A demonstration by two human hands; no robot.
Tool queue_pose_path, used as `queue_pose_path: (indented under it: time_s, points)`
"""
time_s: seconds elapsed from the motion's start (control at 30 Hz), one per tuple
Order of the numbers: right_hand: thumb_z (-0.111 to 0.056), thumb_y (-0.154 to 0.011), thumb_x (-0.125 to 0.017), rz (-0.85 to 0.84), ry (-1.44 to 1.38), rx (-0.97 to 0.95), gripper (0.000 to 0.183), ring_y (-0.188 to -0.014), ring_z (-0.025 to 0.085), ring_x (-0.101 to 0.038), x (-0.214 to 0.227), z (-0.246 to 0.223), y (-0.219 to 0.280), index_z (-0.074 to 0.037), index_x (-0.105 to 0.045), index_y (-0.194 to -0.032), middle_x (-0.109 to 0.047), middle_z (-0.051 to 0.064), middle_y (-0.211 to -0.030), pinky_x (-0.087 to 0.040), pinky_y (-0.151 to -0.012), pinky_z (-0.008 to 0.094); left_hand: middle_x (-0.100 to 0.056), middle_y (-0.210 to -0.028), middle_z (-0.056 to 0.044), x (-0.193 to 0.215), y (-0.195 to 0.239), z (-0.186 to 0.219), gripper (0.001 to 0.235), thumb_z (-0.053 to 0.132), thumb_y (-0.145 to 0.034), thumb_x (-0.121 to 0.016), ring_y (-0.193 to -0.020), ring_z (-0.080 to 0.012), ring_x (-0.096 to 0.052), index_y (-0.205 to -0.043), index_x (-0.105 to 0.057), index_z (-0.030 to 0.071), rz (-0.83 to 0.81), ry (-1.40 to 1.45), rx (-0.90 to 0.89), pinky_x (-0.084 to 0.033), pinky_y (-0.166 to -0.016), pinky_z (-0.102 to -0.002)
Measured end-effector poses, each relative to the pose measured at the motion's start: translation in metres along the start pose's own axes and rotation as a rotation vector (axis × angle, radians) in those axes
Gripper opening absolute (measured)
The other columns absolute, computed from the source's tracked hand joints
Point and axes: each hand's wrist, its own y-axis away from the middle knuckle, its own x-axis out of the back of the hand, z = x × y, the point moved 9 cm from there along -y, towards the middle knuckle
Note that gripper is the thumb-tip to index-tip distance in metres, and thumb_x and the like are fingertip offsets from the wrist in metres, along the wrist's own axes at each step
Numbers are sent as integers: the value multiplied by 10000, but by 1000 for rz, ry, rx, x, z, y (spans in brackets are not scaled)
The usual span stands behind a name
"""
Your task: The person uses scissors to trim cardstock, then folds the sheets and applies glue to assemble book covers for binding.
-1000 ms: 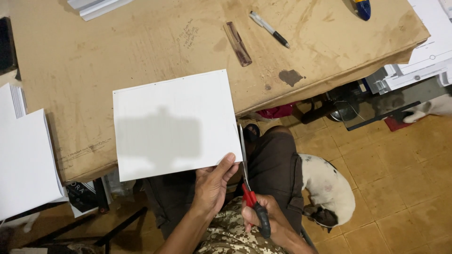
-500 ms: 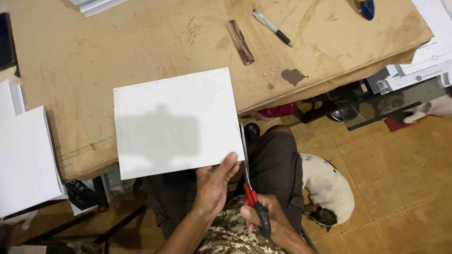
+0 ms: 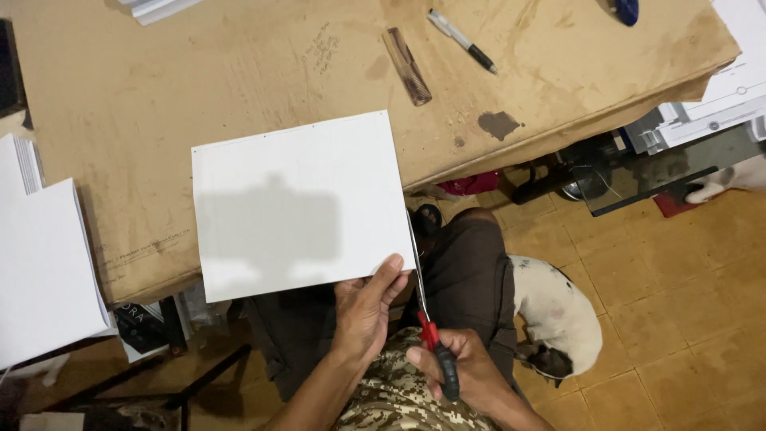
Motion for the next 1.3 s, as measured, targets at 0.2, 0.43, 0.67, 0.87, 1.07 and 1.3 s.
queue_pose_path:
  time_s: [0.2,0.43,0.67,0.87,1.07,1.3]
  points:
    - [-163,-864,-852,32,64,53,309,-355,138,-571,-5,-15,2,-42,-645,-670,-572,84,-424,-454,-400,266,-781,-957,-81,-2,0,0,227,48,-793,-844,-879,-182,-739,-1006,-767,33,-24,8,-10,-636,-772,-302]
    - [-183,-874,-815,-38,-14,64,165,-511,213,-699,1,2,-1,-48,-719,-866,-676,120,-579,-663,-527,397,-767,-1012,-127,39,-20,11,362,189,-771,-836,-800,-248,-730,-1060,-721,4,89,25,40,-663,-755,-420]
    - [-297,-847,-808,39,96,86,293,-473,190,-664,-4,-26,-7,-24,-715,-797,-700,120,-574,-555,-534,334,-684,-1308,-193,28,15,20,551,218,-756,-790,-877,-269,-738,-1251,-630,36,133,-156,64,-649,-750,-374]
    - [-207,-860,-830,74,19,54,256,-391,157,-554,6,-8,-8,-49,-675,-730,-648,106,-480,-448,-462,318,-717,-1102,-112,35,15,13,655,107,-793,-782,-871,-262,-718,-1394,-544,215,144,-70,8,-638,-669,-387]
    - [-105,-856,-868,86,-81,50,286,-395,160,-584,12,0,-8,-91,-634,-692,-532,27,-525,-489,-432,303,-723,-990,-130,38,14,9,580,105,-797,-793,-789,-257,-703,-1323,-575,213,172,-63,24,-642,-694,-418]
    - [-80,-855,-878,154,-29,29,269,-328,140,-518,14,-1,-2,-11,-700,-665,-530,43,-471,-445,-340,280,-720,-1116,-137,38,17,9,615,113,-796,-771,-962,-291,-711,-1351,-554,263,200,-76,47,-633,-739,-456]
